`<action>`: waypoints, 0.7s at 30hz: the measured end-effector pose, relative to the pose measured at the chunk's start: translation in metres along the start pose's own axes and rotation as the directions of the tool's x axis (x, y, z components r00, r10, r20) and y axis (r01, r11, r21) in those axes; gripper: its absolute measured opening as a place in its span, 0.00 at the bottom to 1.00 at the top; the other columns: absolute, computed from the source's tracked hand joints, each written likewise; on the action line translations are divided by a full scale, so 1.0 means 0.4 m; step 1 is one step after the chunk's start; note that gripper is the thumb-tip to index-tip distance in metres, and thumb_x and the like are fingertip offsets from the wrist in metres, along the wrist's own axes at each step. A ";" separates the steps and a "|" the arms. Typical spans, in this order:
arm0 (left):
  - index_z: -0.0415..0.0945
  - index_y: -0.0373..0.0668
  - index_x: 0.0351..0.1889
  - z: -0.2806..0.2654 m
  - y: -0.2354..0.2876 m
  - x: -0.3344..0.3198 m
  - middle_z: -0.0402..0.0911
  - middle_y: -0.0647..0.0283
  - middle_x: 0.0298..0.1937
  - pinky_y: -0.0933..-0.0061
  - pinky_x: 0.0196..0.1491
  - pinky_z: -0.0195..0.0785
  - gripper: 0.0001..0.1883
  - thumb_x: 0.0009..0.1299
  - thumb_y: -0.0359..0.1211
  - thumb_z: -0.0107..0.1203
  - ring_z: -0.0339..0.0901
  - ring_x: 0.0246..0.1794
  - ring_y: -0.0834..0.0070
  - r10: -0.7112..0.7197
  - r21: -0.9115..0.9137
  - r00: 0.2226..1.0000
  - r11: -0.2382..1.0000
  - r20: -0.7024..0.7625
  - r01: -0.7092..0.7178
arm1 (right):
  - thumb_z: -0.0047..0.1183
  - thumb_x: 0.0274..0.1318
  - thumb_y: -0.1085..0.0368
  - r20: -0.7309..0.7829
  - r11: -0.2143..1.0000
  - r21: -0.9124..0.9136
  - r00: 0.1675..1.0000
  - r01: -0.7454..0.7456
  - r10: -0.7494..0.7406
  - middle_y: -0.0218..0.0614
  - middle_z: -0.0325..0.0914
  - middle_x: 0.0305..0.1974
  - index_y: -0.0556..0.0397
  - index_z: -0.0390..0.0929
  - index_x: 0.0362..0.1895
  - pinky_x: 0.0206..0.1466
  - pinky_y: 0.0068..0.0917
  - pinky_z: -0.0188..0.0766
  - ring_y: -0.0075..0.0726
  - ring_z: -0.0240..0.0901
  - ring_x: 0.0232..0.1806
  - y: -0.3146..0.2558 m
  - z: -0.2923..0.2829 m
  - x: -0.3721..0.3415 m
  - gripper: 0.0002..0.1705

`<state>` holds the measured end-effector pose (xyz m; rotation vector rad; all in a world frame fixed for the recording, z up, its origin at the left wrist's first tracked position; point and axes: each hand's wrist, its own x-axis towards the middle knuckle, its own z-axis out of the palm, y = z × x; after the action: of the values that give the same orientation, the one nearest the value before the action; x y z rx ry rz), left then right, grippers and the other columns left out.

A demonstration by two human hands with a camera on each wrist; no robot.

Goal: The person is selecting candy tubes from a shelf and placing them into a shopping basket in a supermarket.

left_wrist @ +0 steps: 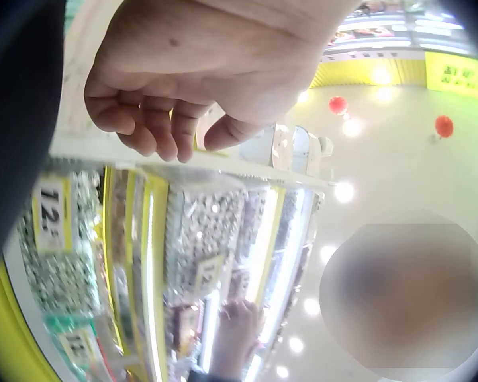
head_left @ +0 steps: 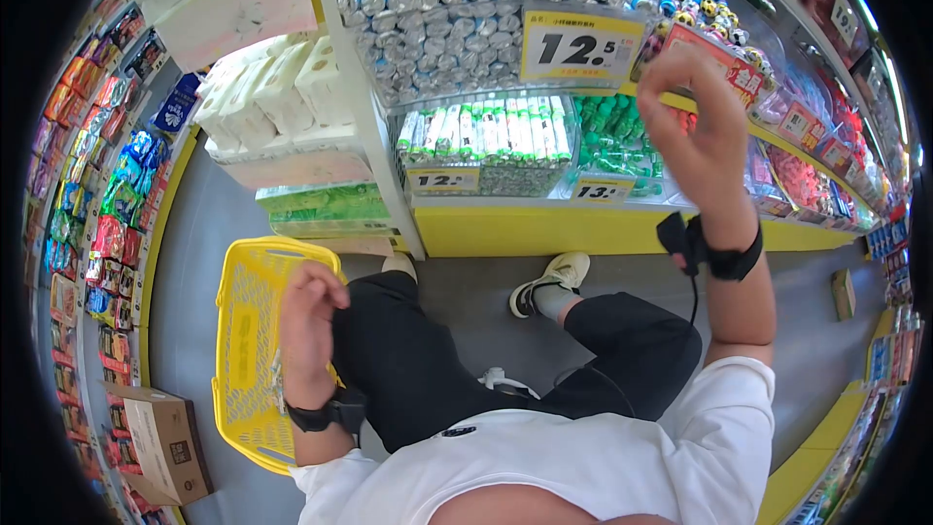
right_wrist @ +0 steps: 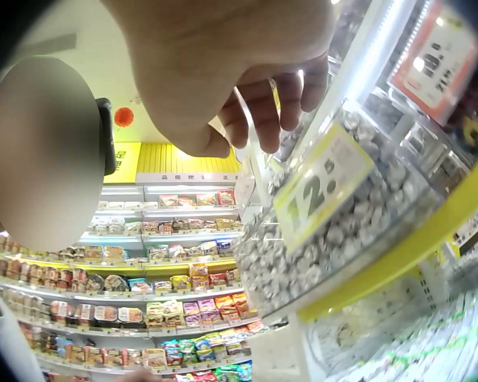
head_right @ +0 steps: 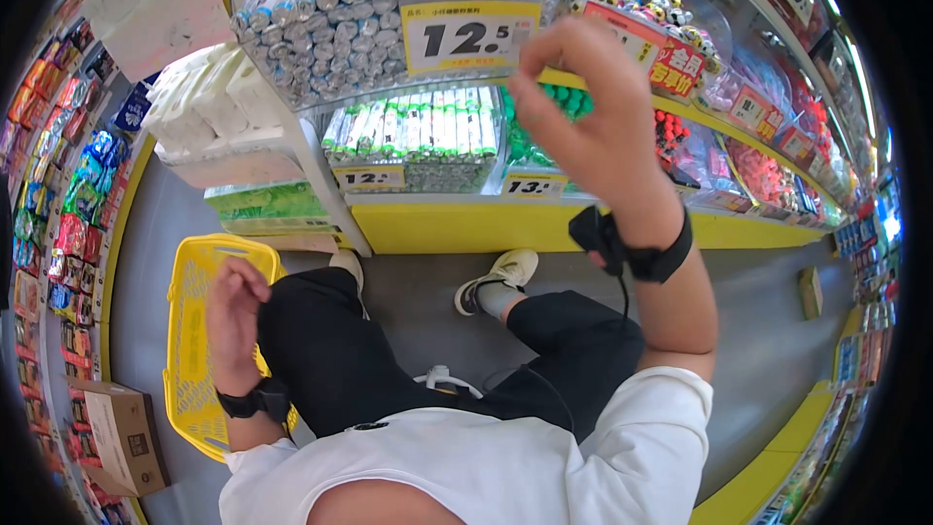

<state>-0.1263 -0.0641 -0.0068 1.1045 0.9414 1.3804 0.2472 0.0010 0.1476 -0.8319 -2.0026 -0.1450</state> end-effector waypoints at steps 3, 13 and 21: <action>0.70 0.42 0.33 -0.142 0.002 -0.017 0.69 0.69 0.28 0.80 0.37 0.59 0.10 0.68 0.38 0.45 0.66 0.30 0.82 -0.006 0.197 0.985 0.980 -0.172 0.040 | 0.56 0.41 0.76 0.085 0.984 0.149 0.993 -0.099 0.087 0.35 0.70 0.27 0.56 0.70 0.27 0.35 0.30 0.64 0.37 0.68 0.31 -0.040 0.070 -0.119 0.09; 0.75 0.44 0.36 -0.667 -0.231 -0.172 0.74 0.70 0.28 0.77 0.34 0.62 0.13 0.66 0.42 0.48 0.70 0.29 0.81 -0.339 0.554 0.779 0.557 -0.527 0.618 | 0.57 0.46 0.73 0.486 0.765 0.270 0.768 -0.585 0.417 0.34 0.70 0.24 0.57 0.71 0.26 0.35 0.24 0.64 0.31 0.67 0.28 -0.031 0.294 -0.486 0.06; 0.78 0.42 0.45 -0.817 -0.392 -0.322 0.79 0.59 0.45 0.59 0.48 0.67 0.16 0.66 0.40 0.48 0.74 0.44 0.64 -0.564 0.689 0.598 0.068 -0.570 0.721 | 0.55 0.48 0.74 0.555 0.627 0.215 0.622 -0.749 0.552 0.31 0.69 0.24 0.59 0.69 0.26 0.37 0.22 0.63 0.26 0.64 0.29 -0.030 0.351 -0.613 0.06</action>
<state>-0.4033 -0.1621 -0.2553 1.0207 2.1369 0.0324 0.2217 -0.0724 -0.1241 -1.3435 -1.8501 0.9887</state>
